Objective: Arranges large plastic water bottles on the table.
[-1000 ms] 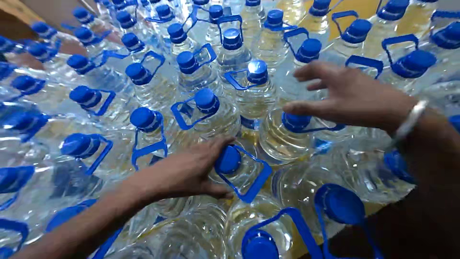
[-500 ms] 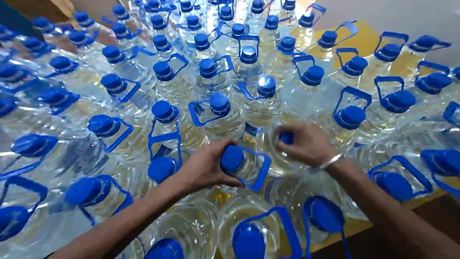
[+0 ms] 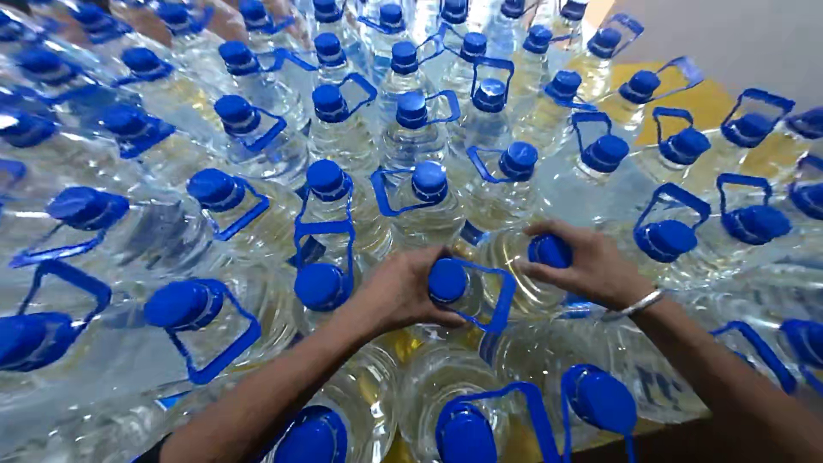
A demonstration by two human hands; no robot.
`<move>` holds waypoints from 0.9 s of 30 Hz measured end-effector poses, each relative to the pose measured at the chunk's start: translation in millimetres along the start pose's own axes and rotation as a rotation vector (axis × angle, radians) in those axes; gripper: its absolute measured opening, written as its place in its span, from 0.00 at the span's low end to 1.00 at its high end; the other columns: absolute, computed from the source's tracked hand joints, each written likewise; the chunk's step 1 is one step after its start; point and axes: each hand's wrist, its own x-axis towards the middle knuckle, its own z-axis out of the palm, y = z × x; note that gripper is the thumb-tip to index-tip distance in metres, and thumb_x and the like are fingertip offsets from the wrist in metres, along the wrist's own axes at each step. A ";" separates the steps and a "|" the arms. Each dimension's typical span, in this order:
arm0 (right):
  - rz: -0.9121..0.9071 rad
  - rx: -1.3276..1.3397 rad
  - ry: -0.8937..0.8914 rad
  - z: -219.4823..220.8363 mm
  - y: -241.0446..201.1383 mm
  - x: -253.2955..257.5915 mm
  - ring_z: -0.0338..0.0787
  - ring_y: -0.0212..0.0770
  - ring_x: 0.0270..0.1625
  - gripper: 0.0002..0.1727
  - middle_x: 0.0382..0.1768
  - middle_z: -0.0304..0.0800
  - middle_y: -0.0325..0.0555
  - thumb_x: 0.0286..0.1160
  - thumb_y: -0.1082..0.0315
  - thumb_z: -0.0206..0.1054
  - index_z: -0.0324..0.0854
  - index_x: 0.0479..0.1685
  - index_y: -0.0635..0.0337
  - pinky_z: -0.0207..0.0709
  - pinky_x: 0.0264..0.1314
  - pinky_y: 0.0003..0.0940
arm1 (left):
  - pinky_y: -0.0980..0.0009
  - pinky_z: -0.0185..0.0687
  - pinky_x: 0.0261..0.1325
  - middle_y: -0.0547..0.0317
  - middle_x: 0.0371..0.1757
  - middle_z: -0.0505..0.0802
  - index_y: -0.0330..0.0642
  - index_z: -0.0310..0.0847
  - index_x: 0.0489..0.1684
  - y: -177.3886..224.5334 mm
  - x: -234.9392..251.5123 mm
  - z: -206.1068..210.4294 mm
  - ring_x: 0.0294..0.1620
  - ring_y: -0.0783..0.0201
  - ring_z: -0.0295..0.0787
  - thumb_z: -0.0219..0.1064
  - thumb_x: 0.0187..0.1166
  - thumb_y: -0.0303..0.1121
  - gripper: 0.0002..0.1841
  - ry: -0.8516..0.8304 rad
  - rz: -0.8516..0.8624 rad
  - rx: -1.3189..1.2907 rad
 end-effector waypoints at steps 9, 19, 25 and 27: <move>0.285 -0.221 0.054 -2.3 -40.2 4.6 0.89 0.65 0.58 0.37 0.60 0.89 0.61 0.63 0.40 0.81 0.84 0.69 0.53 0.79 0.56 0.73 | 0.35 0.84 0.54 0.51 0.52 0.94 0.55 0.79 0.71 -4.1 0.4 -8.0 0.53 0.46 0.92 0.86 0.49 0.64 0.45 -0.078 0.019 -0.063; 0.442 0.131 0.091 14.7 -40.3 19.1 0.88 0.54 0.46 0.20 0.50 0.90 0.61 0.67 0.68 0.80 0.87 0.59 0.60 0.81 0.50 0.58 | 0.35 0.82 0.56 0.44 0.53 0.93 0.48 0.76 0.73 -11.8 -2.7 -9.2 0.57 0.41 0.90 0.85 0.55 0.61 0.45 -0.091 0.099 -0.082; 0.434 0.219 0.160 18.2 -39.0 18.4 0.90 0.50 0.45 0.16 0.50 0.92 0.56 0.66 0.72 0.79 0.88 0.54 0.61 0.82 0.49 0.55 | 0.36 0.83 0.55 0.45 0.53 0.93 0.48 0.74 0.75 -7.2 -0.5 -6.7 0.56 0.42 0.91 0.84 0.56 0.61 0.46 -0.096 0.081 -0.041; 0.405 0.248 0.159 19.9 -34.1 16.1 0.90 0.51 0.44 0.16 0.49 0.92 0.56 0.65 0.70 0.79 0.89 0.53 0.60 0.82 0.49 0.57 | 0.35 0.83 0.56 0.46 0.55 0.93 0.50 0.73 0.78 -5.9 -1.3 -3.8 0.57 0.43 0.91 0.85 0.55 0.60 0.47 -0.081 0.074 -0.053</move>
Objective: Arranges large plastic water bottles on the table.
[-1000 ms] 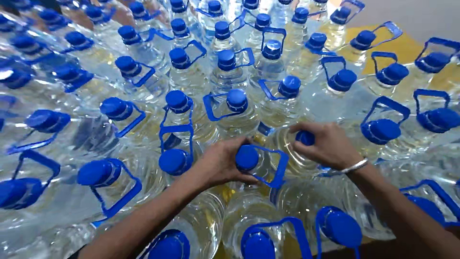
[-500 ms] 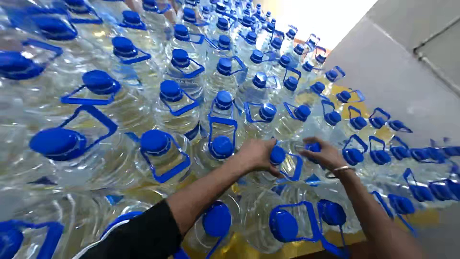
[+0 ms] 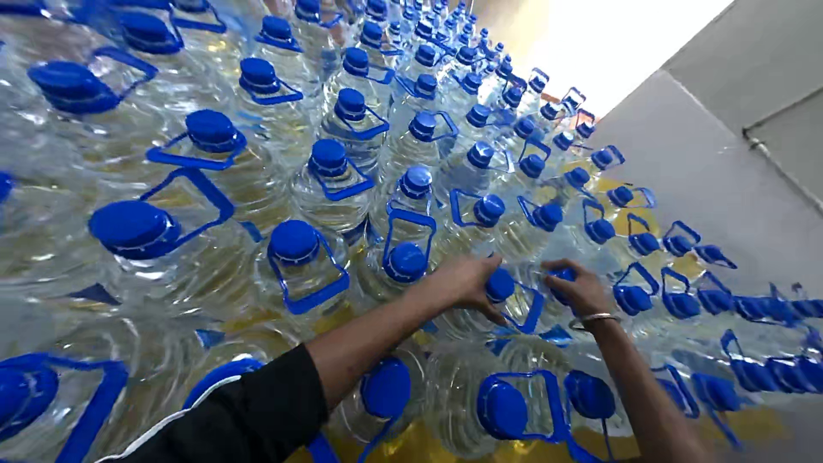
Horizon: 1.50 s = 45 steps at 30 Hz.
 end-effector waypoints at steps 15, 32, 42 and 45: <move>-0.014 0.035 -0.033 -12.6 12.9 -5.2 0.89 0.66 0.57 0.41 0.61 0.88 0.63 0.60 0.50 0.84 0.76 0.75 0.56 0.79 0.55 0.72 | 0.48 0.84 0.68 0.53 0.64 0.91 0.51 0.73 0.80 17.6 -3.0 16.8 0.63 0.56 0.89 0.91 0.52 0.43 0.47 0.151 -0.182 -0.124; -0.443 0.343 -0.158 -32.4 40.3 -13.6 0.91 0.61 0.42 0.11 0.34 0.90 0.58 0.69 0.61 0.77 0.90 0.40 0.60 0.80 0.42 0.65 | 0.52 0.81 0.68 0.46 0.67 0.86 0.49 0.66 0.84 71.2 9.5 16.2 0.64 0.52 0.85 0.89 0.53 0.32 0.49 0.124 -0.617 -0.073; -0.486 0.475 -0.005 -103.0 71.2 -68.8 0.92 0.45 0.60 0.23 0.59 0.91 0.48 0.79 0.55 0.70 0.83 0.67 0.59 0.86 0.62 0.48 | 0.41 0.77 0.74 0.50 0.65 0.91 0.41 0.85 0.66 151.0 40.2 -26.7 0.70 0.47 0.85 0.78 0.73 0.39 0.23 0.158 -0.369 0.265; -0.568 0.397 -0.085 -173.6 103.7 -92.5 0.93 0.28 0.49 0.18 0.50 0.93 0.33 0.83 0.50 0.63 0.85 0.60 0.50 0.90 0.50 0.32 | 0.35 0.71 0.77 0.41 0.75 0.83 0.39 0.66 0.84 137.2 89.2 0.5 0.76 0.40 0.79 0.86 0.62 0.46 0.48 -0.029 -0.377 0.230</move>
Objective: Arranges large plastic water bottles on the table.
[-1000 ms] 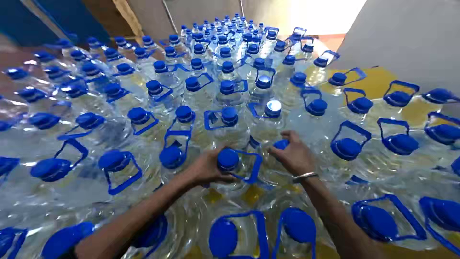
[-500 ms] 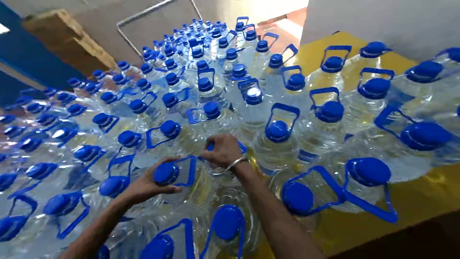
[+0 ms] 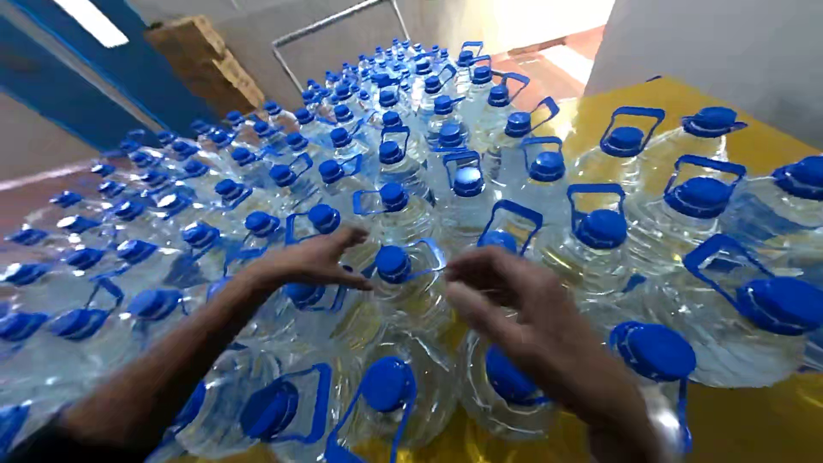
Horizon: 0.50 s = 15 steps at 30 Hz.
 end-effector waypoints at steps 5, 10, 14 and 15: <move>0.420 -0.399 -0.082 -57.4 47.7 16.4 0.92 0.56 0.51 0.28 0.50 0.92 0.56 0.79 0.44 0.70 0.84 0.62 0.60 0.83 0.55 0.64 | 0.41 0.74 0.75 0.37 0.79 0.79 0.46 0.42 0.95 -4.6 67.9 33.7 0.74 0.40 0.80 0.91 0.53 0.33 0.65 -0.325 0.128 -0.097; 0.690 -0.492 -0.248 -16.3 104.4 52.2 0.88 0.68 0.60 0.58 0.56 0.87 0.70 0.65 0.32 0.76 0.59 0.82 0.72 0.78 0.63 0.70 | 0.37 0.72 0.76 0.41 0.74 0.84 0.48 0.60 0.90 -23.1 72.0 58.5 0.75 0.42 0.80 0.90 0.55 0.45 0.56 -0.180 0.164 -0.097; 0.617 -0.637 -0.088 -3.4 117.2 65.6 0.88 0.76 0.56 0.60 0.51 0.88 0.74 0.56 0.26 0.77 0.67 0.78 0.70 0.75 0.56 0.78 | 0.38 0.75 0.72 0.42 0.67 0.89 0.46 0.63 0.89 -15.8 59.4 60.9 0.69 0.44 0.85 0.86 0.55 0.60 0.56 -0.118 0.234 -0.018; 0.584 -0.691 -0.069 -1.0 119.8 62.5 0.88 0.76 0.53 0.56 0.47 0.89 0.72 0.56 0.25 0.75 0.73 0.71 0.68 0.76 0.52 0.78 | 0.39 0.77 0.71 0.43 0.66 0.89 0.47 0.63 0.88 -16.1 56.5 63.0 0.68 0.46 0.86 0.84 0.56 0.62 0.56 -0.109 0.255 -0.009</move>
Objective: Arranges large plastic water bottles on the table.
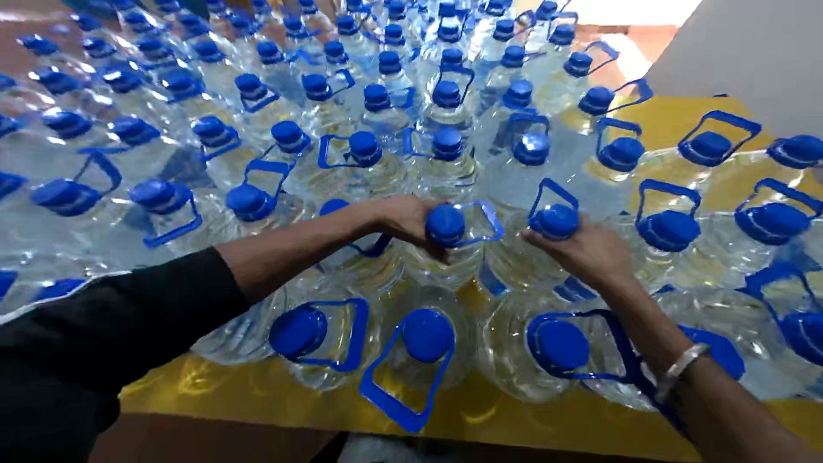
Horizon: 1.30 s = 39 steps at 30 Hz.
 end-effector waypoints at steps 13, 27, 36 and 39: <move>-0.089 0.011 -0.160 -3.8 -7.2 13.7 0.91 0.68 0.52 0.61 0.46 0.90 0.63 0.47 0.17 0.71 0.67 0.79 0.52 0.79 0.48 0.73 | 0.35 0.79 0.65 0.46 0.62 0.91 0.59 0.62 0.88 -12.5 12.2 -5.4 0.64 0.45 0.88 0.84 0.48 0.68 0.59 -0.039 -0.110 -0.005; -0.270 0.521 -0.081 30.2 8.5 1.2 0.86 0.30 0.66 0.46 0.65 0.84 0.41 0.61 0.45 0.82 0.66 0.79 0.54 0.81 0.72 0.34 | 0.57 0.80 0.69 0.50 0.59 0.90 0.41 0.76 0.73 -8.4 5.4 -9.5 0.60 0.60 0.87 0.85 0.63 0.39 0.36 -0.122 0.211 -0.228; -0.213 0.082 -0.177 -13.8 9.6 -17.6 0.83 0.57 0.74 0.46 0.75 0.78 0.59 0.75 0.41 0.71 0.60 0.87 0.58 0.77 0.73 0.64 | 0.42 0.84 0.67 0.44 0.74 0.84 0.52 0.46 0.94 -74.5 47.9 -19.7 0.69 0.48 0.86 0.86 0.53 0.61 0.65 -0.347 0.262 -0.246; -0.355 -0.112 0.018 -64.3 41.8 -38.0 0.91 0.53 0.61 0.21 0.59 0.92 0.51 0.83 0.52 0.67 0.87 0.64 0.56 0.83 0.62 0.61 | 0.45 0.80 0.69 0.44 0.75 0.82 0.58 0.47 0.95 -45.6 24.1 -38.5 0.67 0.47 0.85 0.87 0.60 0.48 0.59 -0.384 0.022 -0.305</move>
